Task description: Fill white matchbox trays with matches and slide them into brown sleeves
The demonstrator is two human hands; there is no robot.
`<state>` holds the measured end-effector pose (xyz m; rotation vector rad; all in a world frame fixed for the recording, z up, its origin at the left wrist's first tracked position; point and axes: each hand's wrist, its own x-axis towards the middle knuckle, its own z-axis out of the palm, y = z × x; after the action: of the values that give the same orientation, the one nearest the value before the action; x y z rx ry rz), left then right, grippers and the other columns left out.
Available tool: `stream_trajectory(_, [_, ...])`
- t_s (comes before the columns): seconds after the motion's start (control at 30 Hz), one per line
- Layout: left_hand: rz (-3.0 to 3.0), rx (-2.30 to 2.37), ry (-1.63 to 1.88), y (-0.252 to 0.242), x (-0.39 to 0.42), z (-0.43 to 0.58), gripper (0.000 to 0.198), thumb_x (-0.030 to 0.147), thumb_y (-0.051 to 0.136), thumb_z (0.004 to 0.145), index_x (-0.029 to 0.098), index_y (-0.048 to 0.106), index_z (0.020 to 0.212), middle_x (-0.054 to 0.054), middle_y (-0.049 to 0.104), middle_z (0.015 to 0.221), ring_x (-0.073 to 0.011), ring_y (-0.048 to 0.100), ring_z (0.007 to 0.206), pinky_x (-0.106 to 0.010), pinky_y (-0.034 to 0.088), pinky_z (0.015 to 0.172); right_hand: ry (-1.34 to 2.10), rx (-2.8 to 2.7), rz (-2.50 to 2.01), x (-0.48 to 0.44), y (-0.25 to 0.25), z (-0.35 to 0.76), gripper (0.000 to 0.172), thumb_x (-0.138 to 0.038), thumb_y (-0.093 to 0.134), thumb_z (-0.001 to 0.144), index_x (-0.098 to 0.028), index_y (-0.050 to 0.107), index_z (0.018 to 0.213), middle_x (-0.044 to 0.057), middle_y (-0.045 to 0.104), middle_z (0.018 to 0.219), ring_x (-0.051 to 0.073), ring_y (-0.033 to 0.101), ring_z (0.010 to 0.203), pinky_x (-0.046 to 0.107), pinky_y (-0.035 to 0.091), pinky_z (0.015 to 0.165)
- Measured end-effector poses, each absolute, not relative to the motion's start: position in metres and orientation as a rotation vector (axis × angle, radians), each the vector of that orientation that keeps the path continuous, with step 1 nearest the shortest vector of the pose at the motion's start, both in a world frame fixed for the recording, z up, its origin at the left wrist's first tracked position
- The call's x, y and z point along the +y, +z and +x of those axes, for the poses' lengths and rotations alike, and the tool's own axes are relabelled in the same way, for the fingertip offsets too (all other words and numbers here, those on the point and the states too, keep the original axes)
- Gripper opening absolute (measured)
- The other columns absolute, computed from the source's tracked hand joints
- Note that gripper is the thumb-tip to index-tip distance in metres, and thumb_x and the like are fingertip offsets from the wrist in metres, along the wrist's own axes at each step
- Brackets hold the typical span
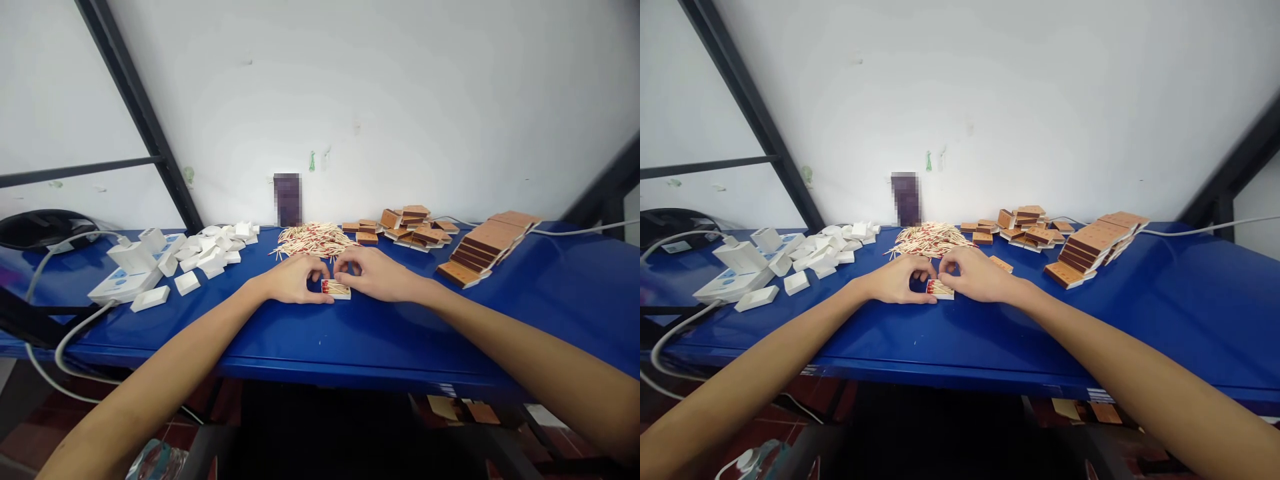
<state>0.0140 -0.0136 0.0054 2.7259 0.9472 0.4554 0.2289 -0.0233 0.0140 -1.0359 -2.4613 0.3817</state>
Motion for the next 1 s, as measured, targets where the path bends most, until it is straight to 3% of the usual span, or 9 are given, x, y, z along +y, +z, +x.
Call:
stream_trajectory(0.13, [2.769,0.939,0.456,0.004,-0.012,0.014,0.040,0.056,0.071,0.075,0.017,0.063,0.082,-0.001,0.061,0.077,-0.0148,0.054,0.071,-0.028,0.040,0.068,0.465,-2.522,-0.859,-0.018,0.004,0.231,0.020,-0.037,0.059,0.090,-0.019,0.066,0.089,0.004,0.067,0.088,0.017,0.057,0.079,0.028,0.040,0.070])
stream_trajectory(0.33, [2.776,0.952,0.464,0.004,-0.010,0.014,0.043,0.058,0.070,0.075,0.017,0.057,0.075,0.000,0.060,0.074,-0.0144,0.053,0.067,-0.027,0.037,0.064,0.496,-2.552,-0.739,-0.013,-0.006,0.233,0.024,-0.041,0.055,0.094,-0.020,0.066,0.095,0.005,0.067,0.094,0.018,0.059,0.085,0.030,0.042,0.075])
stream_trajectory(0.57, [2.785,0.967,0.437,0.005,-0.012,0.014,0.043,0.059,0.069,0.076,0.017,0.060,0.079,-0.001,0.060,0.076,-0.0148,0.054,0.069,-0.027,0.038,0.066,0.434,-2.559,-0.697,-0.015,-0.003,0.234,0.009,-0.022,0.057,0.089,-0.020,0.064,0.092,0.005,0.066,0.096,0.019,0.058,0.091,0.032,0.043,0.080])
stream_trajectory(0.7, [2.778,0.962,0.420,0.006,-0.012,0.012,0.044,0.060,0.069,0.076,0.016,0.062,0.082,-0.002,0.061,0.078,-0.0151,0.054,0.070,-0.027,0.038,0.066,0.544,-2.533,-0.657,-0.018,-0.001,0.234,0.008,-0.024,0.059,0.089,-0.020,0.066,0.091,0.005,0.063,0.099,0.018,0.058,0.091,0.032,0.044,0.081])
stream_trajectory(0.83, [2.740,0.865,0.422,0.008,-0.011,0.009,0.038,0.052,0.057,0.088,0.015,0.064,0.088,-0.003,0.062,0.081,-0.0146,0.054,0.072,-0.027,0.038,0.066,0.549,-2.498,-0.637,-0.018,-0.002,0.234,0.012,-0.027,0.056,0.092,-0.021,0.066,0.088,0.005,0.062,0.098,0.018,0.058,0.091,0.033,0.044,0.083])
stream_trajectory(1.0, [2.727,0.814,0.444,0.007,-0.009,0.008,0.031,0.044,0.053,0.093,0.014,0.062,0.089,-0.003,0.062,0.081,-0.0141,0.052,0.071,-0.026,0.037,0.066,0.463,-2.531,-0.742,-0.015,-0.005,0.234,0.007,-0.024,0.057,0.088,-0.021,0.061,0.094,0.004,0.063,0.093,0.018,0.056,0.083,0.031,0.042,0.074])
